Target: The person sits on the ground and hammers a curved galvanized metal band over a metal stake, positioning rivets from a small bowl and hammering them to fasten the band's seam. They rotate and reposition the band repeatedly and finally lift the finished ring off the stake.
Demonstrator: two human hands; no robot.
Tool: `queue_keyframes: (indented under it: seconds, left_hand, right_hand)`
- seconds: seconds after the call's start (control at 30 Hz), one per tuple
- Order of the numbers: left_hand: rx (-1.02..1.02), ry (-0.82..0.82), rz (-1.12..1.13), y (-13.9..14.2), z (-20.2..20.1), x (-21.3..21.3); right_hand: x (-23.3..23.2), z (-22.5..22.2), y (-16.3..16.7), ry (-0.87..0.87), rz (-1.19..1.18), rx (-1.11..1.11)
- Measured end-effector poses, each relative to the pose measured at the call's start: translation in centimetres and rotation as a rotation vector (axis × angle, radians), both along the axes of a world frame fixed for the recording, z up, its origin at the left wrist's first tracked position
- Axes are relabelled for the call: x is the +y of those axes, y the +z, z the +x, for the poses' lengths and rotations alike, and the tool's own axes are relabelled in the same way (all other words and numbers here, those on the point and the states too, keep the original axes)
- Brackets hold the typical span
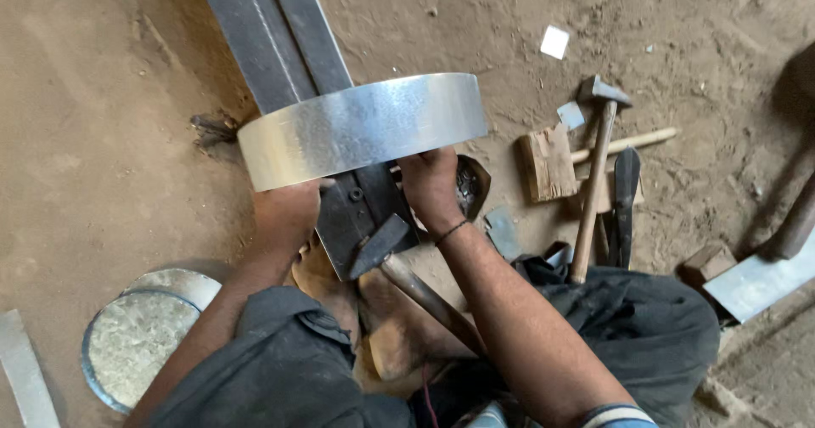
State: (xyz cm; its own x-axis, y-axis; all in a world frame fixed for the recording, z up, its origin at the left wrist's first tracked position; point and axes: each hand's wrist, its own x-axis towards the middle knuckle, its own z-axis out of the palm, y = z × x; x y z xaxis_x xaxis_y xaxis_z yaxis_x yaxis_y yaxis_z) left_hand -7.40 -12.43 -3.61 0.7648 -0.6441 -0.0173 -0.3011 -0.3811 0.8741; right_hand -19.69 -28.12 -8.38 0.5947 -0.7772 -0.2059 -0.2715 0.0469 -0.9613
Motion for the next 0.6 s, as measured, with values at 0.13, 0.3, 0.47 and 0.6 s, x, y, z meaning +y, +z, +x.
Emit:
queue_keyframes:
  seconds: [0.13,0.3,0.47,0.6]
  left_hand:
    - [-0.195,-0.171,0.221,-0.23,0.43,-0.34]
    - [-0.126,-0.164,0.095,-0.24,0.10,0.19]
    - [0.305,0.036,-0.141,0.28,-0.26,0.20]
    - [0.377,0.244,-0.162,-0.39,-0.37,0.53]
  right_hand:
    - [0.39,-0.01,0.02,0.002,0.005,-0.159]
    - [0.62,0.23,-0.31,-0.008,0.068,-0.266]
    - [0.81,0.32,-0.48,-0.031,0.067,-0.256]
    - [0.87,0.13,-0.20,-0.019,-0.116,-0.136]
